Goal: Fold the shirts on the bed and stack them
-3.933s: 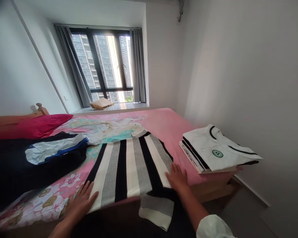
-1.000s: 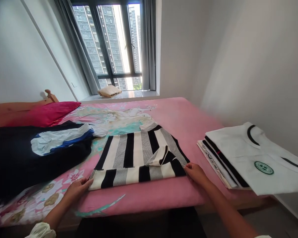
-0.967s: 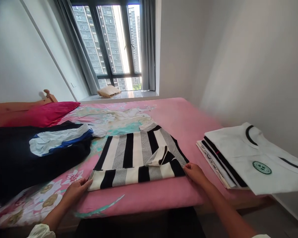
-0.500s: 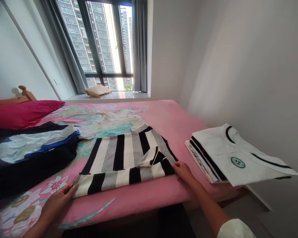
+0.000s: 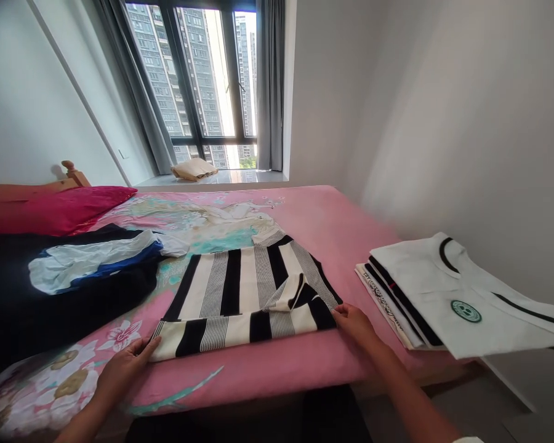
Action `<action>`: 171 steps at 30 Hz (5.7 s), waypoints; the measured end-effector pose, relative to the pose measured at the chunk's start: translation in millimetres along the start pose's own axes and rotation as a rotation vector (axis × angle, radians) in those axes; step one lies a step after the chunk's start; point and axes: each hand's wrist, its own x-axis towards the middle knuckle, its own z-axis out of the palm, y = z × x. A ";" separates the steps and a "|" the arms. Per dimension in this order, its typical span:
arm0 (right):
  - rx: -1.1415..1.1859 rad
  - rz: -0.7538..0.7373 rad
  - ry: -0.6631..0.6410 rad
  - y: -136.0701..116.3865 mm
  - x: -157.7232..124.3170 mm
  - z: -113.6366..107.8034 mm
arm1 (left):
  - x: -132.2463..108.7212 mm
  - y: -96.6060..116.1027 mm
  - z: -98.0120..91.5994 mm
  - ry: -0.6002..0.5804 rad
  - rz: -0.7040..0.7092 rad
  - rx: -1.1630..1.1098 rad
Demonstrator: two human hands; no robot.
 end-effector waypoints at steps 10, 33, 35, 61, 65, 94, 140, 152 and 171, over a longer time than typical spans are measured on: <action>-0.252 -0.200 0.097 -83.6 35.0 16.6 | 32.0 -2.4 -8.4 -0.155 -0.023 -0.157; 0.284 -0.142 -0.003 -171.4 106.5 14.2 | 40.0 27.3 4.5 0.116 -0.077 -0.186; 0.268 -0.124 -0.006 -169.0 107.3 13.7 | 46.3 26.6 5.0 0.070 -0.069 -0.121; -0.170 -0.027 -0.024 -6.9 40.0 -2.9 | 30.2 13.5 -6.7 -0.130 0.083 -0.106; 0.106 0.009 -0.102 -6.8 31.3 2.4 | 29.3 20.7 -9.2 -0.138 0.047 -0.081; -0.194 -0.875 0.183 -56.0 -44.7 92.0 | 27.3 264.2 142.2 -0.184 0.604 -0.392; -0.617 -0.318 0.144 -32.4 -10.5 56.7 | 12.5 236.8 147.5 -0.257 0.902 0.341; -0.517 -0.722 0.030 -69.2 44.0 101.4 | 59.7 290.4 139.5 -0.230 0.938 0.289; -0.150 -0.415 0.006 -171.2 285.6 78.9 | 99.9 295.2 211.1 -0.193 0.965 0.078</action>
